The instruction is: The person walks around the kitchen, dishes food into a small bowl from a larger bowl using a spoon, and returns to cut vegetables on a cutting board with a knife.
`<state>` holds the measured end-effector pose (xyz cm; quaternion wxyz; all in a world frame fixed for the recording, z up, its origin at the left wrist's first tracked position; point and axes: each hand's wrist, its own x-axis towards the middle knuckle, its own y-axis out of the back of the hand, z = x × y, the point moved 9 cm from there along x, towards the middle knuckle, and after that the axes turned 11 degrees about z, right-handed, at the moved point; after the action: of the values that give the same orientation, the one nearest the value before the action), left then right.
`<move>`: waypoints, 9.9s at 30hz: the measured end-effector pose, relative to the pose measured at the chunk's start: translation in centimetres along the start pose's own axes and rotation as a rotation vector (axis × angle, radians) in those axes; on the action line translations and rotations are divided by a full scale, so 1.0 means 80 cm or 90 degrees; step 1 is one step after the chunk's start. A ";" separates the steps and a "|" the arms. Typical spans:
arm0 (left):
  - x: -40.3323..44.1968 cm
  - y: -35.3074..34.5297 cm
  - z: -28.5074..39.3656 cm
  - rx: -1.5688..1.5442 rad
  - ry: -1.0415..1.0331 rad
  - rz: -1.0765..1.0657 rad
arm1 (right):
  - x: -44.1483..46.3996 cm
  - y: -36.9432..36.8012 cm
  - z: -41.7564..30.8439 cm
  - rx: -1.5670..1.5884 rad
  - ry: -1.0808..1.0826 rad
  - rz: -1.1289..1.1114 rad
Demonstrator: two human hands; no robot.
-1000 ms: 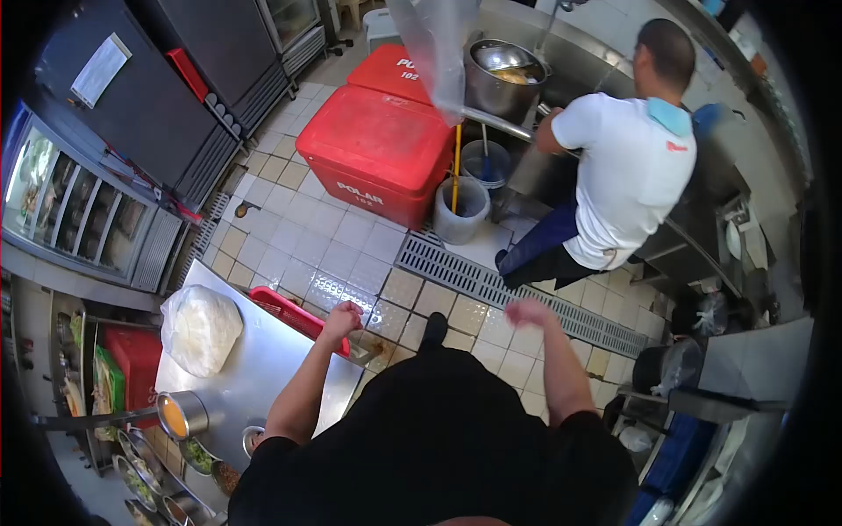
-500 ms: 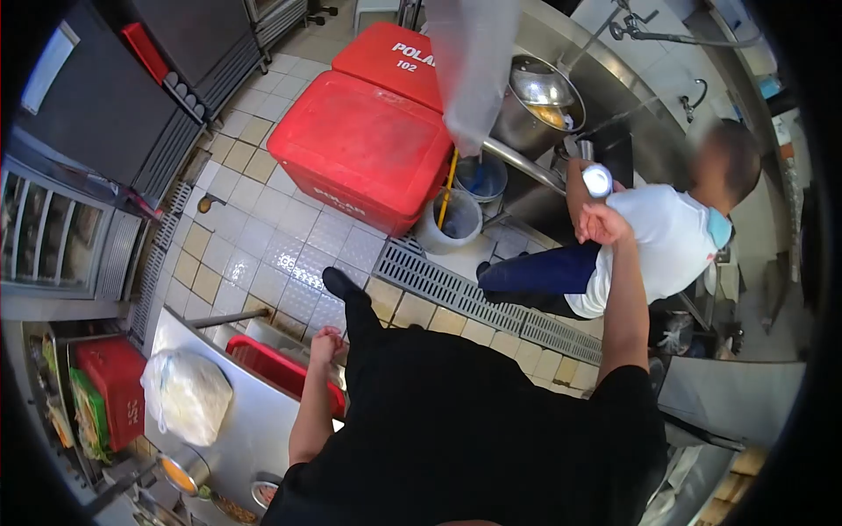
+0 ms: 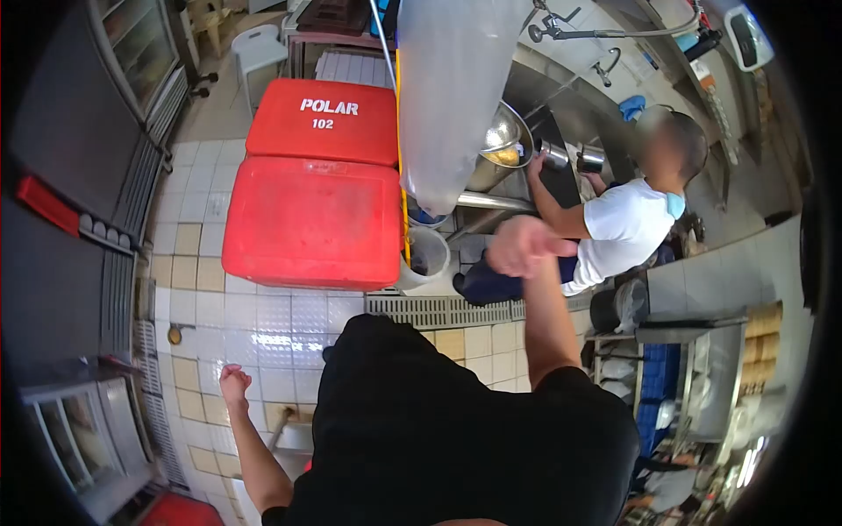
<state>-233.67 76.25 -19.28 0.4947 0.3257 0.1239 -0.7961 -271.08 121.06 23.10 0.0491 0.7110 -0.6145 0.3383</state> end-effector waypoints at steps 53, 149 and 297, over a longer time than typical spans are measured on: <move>-0.231 0.751 -0.472 -0.249 0.628 0.811 | 0.897 -0.713 1.813 -0.452 -0.847 -0.740; -0.596 3.018 -0.570 0.524 -0.437 0.636 | 1.099 -2.347 2.146 -0.792 -0.262 -0.069; -0.453 1.520 -0.276 0.596 -0.710 -0.787 | 0.104 -1.672 1.495 -0.622 -0.781 1.261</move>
<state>-108.54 54.99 2.42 -0.2062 -0.0586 -0.3109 -0.9260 -99.30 88.08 -17.71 -0.2605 -0.1056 -0.8647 -0.4163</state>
